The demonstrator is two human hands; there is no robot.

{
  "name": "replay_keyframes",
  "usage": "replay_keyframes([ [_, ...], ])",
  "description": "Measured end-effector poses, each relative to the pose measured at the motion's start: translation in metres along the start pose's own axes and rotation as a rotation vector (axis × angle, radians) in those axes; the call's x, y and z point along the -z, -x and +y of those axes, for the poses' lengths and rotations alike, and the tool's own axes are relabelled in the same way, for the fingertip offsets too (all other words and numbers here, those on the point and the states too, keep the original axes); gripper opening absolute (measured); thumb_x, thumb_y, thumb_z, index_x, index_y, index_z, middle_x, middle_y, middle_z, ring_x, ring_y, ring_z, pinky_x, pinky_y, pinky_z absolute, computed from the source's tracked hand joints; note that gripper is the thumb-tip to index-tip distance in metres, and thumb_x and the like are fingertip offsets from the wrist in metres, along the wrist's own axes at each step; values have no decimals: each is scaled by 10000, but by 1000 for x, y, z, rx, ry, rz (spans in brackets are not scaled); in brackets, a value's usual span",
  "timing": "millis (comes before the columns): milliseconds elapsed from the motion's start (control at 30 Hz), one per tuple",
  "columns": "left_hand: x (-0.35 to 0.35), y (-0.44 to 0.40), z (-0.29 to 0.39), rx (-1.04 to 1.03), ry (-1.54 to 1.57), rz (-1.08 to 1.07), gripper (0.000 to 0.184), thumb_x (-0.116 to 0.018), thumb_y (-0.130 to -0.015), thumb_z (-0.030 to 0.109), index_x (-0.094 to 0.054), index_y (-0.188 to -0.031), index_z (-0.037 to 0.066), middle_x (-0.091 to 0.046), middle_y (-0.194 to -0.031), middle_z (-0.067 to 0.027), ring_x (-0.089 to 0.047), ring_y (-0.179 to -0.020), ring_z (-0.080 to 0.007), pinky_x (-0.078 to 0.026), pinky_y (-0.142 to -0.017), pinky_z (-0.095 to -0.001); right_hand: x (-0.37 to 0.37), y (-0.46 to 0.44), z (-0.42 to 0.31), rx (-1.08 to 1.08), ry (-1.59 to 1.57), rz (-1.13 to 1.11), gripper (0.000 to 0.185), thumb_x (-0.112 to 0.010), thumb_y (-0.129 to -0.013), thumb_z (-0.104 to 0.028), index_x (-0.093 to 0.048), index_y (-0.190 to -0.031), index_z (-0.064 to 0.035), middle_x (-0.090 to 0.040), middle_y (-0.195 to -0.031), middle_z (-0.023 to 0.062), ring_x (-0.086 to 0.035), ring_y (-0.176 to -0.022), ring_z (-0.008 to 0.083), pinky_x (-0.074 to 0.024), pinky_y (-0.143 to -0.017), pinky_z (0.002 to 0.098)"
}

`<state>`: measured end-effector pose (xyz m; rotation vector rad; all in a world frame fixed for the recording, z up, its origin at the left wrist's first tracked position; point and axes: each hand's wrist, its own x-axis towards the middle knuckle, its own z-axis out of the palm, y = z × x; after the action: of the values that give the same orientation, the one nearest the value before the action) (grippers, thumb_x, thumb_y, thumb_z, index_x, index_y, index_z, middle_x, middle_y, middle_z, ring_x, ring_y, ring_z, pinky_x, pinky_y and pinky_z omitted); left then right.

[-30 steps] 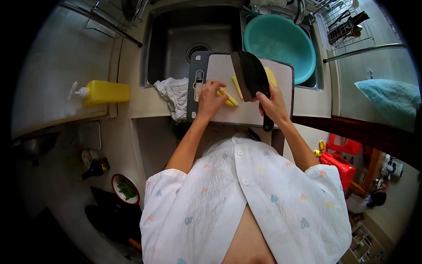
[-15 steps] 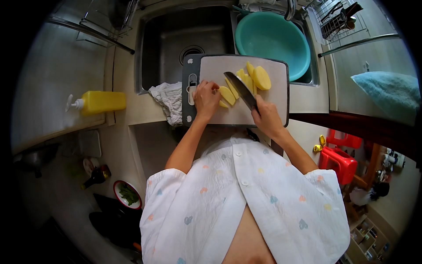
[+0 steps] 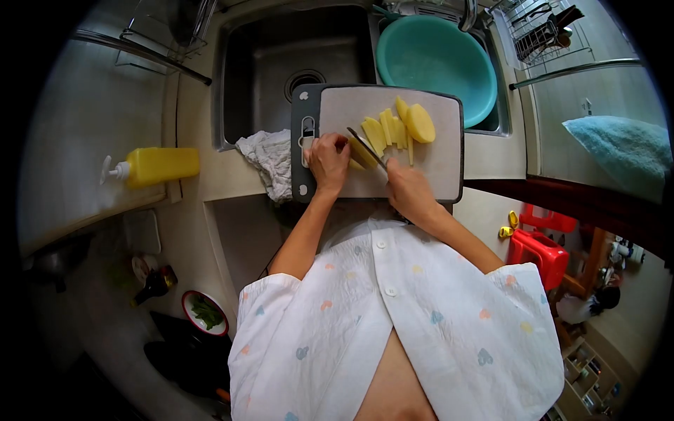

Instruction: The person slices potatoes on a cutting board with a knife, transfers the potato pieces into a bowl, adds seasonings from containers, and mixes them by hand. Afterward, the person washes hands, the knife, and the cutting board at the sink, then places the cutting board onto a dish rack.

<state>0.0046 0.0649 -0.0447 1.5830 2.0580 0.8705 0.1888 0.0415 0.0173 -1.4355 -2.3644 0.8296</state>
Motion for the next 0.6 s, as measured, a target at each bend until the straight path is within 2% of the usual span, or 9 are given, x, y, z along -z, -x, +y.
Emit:
replay_keyframes([
  [167, -1, 1, -4, 14, 34, -10, 74, -701, -748, 135, -673, -796, 85, -655, -853, -51, -590, -892, -270, -366, -815, -429, -21, -10, 0, -31, 25, 40, 210, -534, -781, 15, -424, -959, 23, -574, -771, 241, -557, -738, 461, -431, -653, 527],
  [233, -1, 1, -4, 6, 42, -4, 79, -703, -746, 136, -673, -800, 86, -653, -853, -51, -591, -894, -267, -367, -818, -426, -16, -10, 9, 91, -127, 199, 219, -534, -783, 19, -430, -975, 32, -571, -774, 248, -558, -746, 461, -430, -653, 524],
  [333, -1, 1, -5, 13, 51, 0, 85, -706, -744, 136, -674, -804, 86, -649, -854, -54, -592, -898, -264, -369, -823, -421, -5, -10, 9, 56, -73, 107, 229, -532, -787, 20, -437, -994, 43, -569, -765, 247, -560, -736, 454, -429, -651, 520],
  [600, -5, 1, -7, 30, 23, 4, 84, -706, -743, 134, -673, -801, 83, -647, -873, -56, -592, -903, -268, -373, -836, -416, 5, -5, 1, 83, -31, 71, 227, -541, -786, 14, -445, -990, 47, -567, -722, 232, -566, -703, 430, -431, -629, 507],
])
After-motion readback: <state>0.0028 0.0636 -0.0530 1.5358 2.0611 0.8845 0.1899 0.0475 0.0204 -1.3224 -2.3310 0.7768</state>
